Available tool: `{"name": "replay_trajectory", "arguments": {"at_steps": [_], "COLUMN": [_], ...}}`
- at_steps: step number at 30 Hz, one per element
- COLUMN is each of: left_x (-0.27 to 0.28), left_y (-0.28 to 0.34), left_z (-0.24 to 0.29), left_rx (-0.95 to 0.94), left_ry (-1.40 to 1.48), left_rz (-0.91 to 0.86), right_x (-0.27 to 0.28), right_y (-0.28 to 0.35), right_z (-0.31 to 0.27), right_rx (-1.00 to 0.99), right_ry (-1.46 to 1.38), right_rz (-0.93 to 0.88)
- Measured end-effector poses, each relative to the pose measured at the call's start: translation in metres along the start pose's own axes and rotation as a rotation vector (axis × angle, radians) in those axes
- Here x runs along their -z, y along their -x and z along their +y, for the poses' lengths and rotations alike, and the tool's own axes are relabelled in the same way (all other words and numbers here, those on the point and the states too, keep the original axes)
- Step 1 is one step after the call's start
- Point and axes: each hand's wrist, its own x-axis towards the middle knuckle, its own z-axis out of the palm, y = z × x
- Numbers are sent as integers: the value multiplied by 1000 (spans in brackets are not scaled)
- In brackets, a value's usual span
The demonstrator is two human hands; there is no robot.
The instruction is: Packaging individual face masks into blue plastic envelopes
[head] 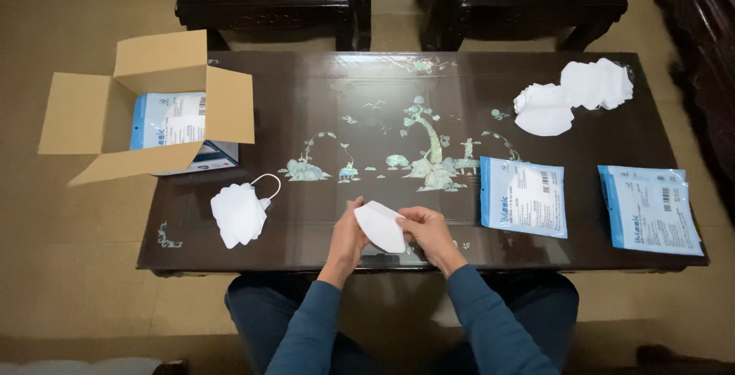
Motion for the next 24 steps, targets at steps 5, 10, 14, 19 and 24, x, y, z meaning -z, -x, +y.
{"name": "replay_trajectory", "arguments": {"at_steps": [5, 10, 14, 19, 24], "left_x": [-3, 3, -13, -25, -25], "left_y": [-7, -53, -18, -5, -6], "left_z": [-15, -65, -24, -7, -10], "left_rx": [31, -12, -27, -18, -46], "left_ry": [-19, -269, -163, -120, -78], "left_rz": [96, 301, 380, 370, 310], "right_x": [-13, -10, 11, 114, 151], "right_y": [-4, -20, 44, 10, -3], "right_z": [18, 46, -37, -63, -45], "right_rx": [74, 255, 409, 929, 677], "right_ry": [-12, 140, 440, 904, 1173], "right_rz": [173, 173, 361, 831, 728]}}
